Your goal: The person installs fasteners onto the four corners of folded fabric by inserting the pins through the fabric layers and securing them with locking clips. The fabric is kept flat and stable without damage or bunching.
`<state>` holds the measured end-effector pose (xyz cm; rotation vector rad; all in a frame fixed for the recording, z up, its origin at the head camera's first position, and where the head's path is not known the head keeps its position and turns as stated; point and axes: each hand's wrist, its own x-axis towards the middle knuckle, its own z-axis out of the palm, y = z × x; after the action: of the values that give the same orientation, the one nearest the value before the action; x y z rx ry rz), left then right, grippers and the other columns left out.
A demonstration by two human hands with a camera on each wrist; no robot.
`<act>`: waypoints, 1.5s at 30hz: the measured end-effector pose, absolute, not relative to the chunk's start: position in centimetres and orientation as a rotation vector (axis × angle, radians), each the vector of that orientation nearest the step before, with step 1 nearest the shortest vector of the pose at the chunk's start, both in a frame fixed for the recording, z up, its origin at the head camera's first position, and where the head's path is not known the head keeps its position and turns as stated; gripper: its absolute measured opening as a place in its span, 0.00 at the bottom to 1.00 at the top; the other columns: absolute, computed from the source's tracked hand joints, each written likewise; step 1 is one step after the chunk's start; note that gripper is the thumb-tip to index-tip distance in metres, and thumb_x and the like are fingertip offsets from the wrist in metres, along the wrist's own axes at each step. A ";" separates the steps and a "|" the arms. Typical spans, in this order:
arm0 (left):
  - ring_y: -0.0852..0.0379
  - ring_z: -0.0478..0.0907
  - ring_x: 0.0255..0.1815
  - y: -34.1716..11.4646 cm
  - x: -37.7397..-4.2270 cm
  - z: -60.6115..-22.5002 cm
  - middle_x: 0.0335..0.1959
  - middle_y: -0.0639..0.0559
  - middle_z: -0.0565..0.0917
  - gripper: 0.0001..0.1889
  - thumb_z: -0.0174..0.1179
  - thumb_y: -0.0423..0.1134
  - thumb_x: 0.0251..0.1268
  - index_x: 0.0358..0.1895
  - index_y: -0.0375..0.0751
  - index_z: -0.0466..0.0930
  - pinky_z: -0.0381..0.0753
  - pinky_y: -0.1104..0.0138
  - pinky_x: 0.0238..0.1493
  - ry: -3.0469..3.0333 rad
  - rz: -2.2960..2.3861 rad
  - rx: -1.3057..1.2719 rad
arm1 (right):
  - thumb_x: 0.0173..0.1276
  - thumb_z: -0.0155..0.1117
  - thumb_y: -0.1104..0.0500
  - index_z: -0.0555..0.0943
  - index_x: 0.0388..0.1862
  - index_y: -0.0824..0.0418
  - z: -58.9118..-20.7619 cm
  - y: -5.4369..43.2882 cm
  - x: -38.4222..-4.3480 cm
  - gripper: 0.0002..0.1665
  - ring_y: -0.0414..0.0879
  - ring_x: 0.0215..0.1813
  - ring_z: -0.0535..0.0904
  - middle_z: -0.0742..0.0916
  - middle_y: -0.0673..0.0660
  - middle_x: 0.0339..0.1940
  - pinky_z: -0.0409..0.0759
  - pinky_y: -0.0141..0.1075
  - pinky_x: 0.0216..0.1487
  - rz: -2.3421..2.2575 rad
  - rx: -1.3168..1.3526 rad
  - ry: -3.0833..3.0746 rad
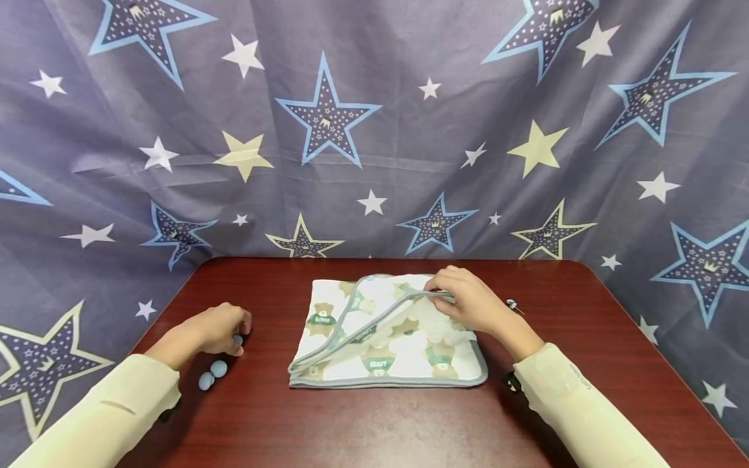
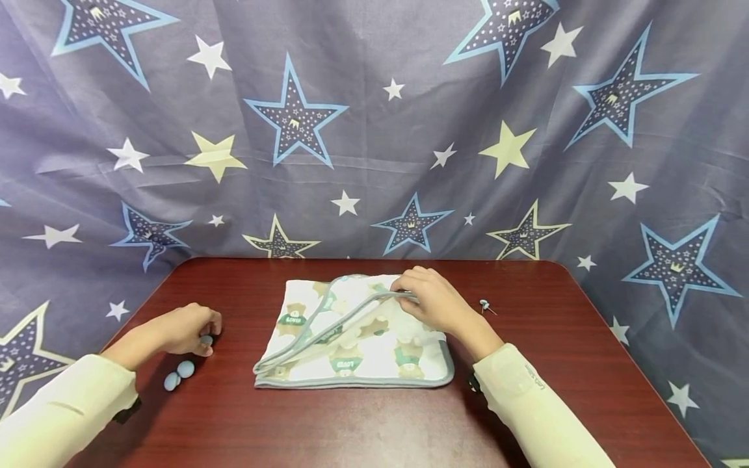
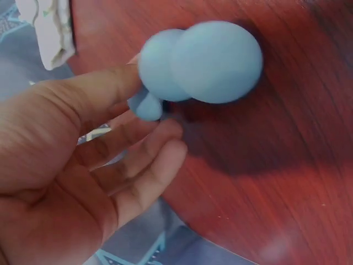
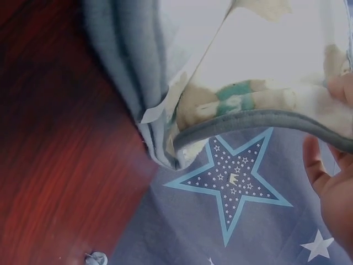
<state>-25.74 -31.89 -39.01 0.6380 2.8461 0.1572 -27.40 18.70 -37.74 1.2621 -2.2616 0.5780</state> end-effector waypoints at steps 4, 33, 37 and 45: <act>0.61 0.73 0.29 -32.5 -26.0 -39.2 0.27 0.57 0.78 0.15 0.79 0.34 0.48 0.34 0.44 0.81 0.76 0.62 0.33 2.841 0.183 0.696 | 0.64 0.73 0.66 0.86 0.42 0.58 -37.8 18.7 -27.4 0.09 0.45 0.43 0.80 0.86 0.48 0.37 0.77 0.41 0.47 0.581 1.272 -2.248; 0.52 0.87 0.47 -18.1 -29.2 -34.6 0.48 0.46 0.88 0.12 0.66 0.37 0.71 0.53 0.39 0.86 0.83 0.55 0.51 2.924 1.004 0.856 | 0.58 0.77 0.69 0.90 0.39 0.56 -37.9 17.7 -26.8 0.12 0.45 0.41 0.83 0.91 0.47 0.38 0.77 0.41 0.48 0.623 1.245 -2.063; 0.55 0.86 0.46 -15.6 -29.5 -34.9 0.48 0.48 0.88 0.12 0.66 0.38 0.71 0.54 0.40 0.86 0.83 0.59 0.50 2.869 1.086 0.846 | 0.58 0.77 0.69 0.90 0.39 0.57 -37.7 17.5 -26.9 0.11 0.45 0.41 0.83 0.91 0.48 0.38 0.78 0.41 0.47 0.624 1.260 -2.046; 0.52 0.87 0.43 -11.1 -30.0 -36.1 0.49 0.42 0.88 0.13 0.64 0.35 0.73 0.55 0.37 0.86 0.86 0.55 0.48 2.608 1.531 0.687 | 0.58 0.77 0.69 0.89 0.39 0.57 -37.6 17.3 -26.8 0.12 0.45 0.41 0.83 0.91 0.48 0.38 0.78 0.41 0.48 0.616 1.257 -2.061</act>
<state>-29.95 -11.12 -36.09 0.6866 2.6079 1.5312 -26.79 17.26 -37.61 1.2573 -2.0615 0.6159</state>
